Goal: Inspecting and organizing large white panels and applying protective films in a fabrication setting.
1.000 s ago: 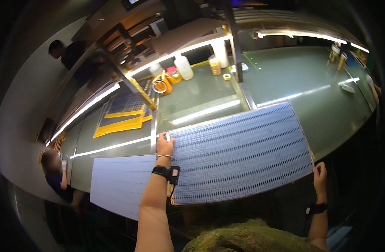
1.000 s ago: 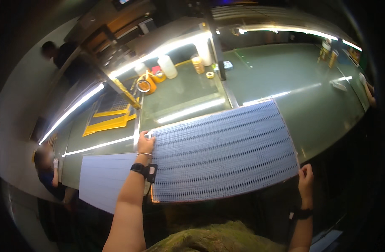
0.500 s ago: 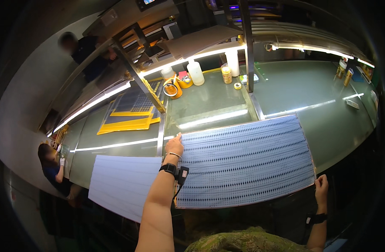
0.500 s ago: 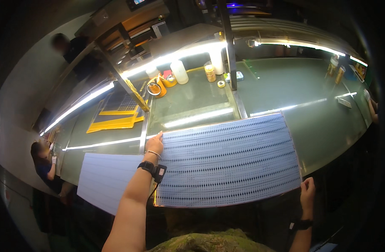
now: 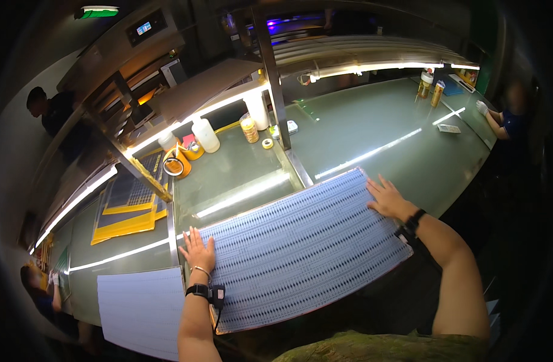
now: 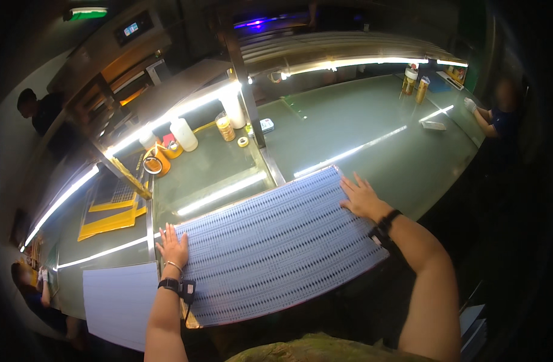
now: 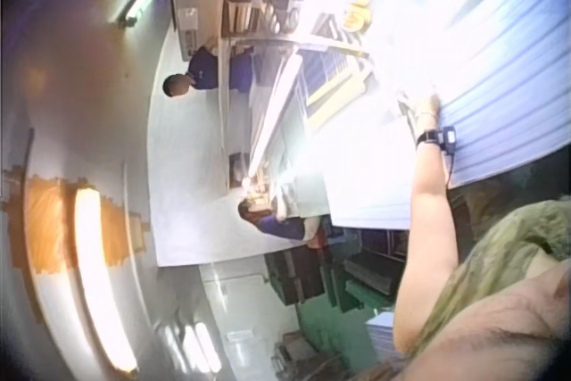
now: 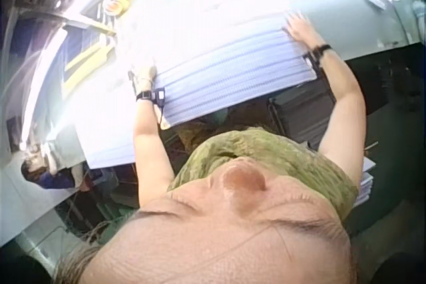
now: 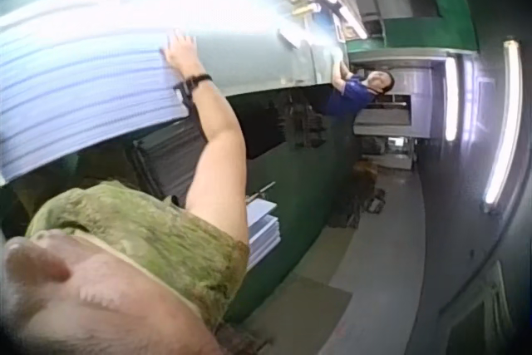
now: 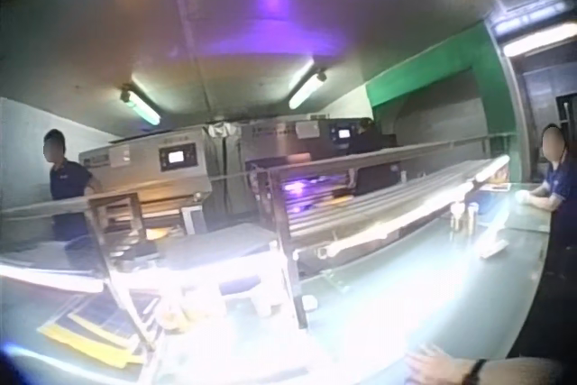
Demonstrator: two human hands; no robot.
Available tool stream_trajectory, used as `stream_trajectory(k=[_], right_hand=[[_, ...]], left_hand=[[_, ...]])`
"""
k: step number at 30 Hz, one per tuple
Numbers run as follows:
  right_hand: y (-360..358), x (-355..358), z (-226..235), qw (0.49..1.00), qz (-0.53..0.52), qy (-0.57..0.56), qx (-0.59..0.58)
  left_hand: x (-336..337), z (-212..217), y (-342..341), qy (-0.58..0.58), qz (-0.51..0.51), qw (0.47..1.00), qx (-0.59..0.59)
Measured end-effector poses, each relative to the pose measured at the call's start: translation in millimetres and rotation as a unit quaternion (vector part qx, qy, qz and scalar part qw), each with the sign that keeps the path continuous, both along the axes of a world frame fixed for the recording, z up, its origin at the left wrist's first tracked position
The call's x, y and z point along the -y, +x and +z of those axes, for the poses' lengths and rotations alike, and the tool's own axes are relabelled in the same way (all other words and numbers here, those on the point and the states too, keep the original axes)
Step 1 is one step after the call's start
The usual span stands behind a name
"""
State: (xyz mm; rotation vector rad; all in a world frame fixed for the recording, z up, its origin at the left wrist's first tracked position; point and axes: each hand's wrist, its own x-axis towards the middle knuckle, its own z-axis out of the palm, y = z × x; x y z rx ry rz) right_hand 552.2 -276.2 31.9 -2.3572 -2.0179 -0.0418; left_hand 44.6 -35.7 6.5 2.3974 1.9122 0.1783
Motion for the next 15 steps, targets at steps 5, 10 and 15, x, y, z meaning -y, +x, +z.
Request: stream_trajectory(k=[5, 10, 15], right_hand=[[20.5, -58.9, -12.2, 0.997, -0.071, -0.027, -0.007], [12.9, -67.6, 9.6, 0.994, -0.03, -0.094, 0.046], [3.9, -72.1, 29.7, 0.992, -0.038, -0.118, 0.004]], left_hand=[[2.1, -0.9, 2.3, -0.008, 0.003, 1.0, 0.007], [3.7, -5.2, -6.0, 0.001, 0.022, 1.0, -0.005], [0.4, -10.0, -6.3, 0.031, 0.006, 0.999, -0.01]])
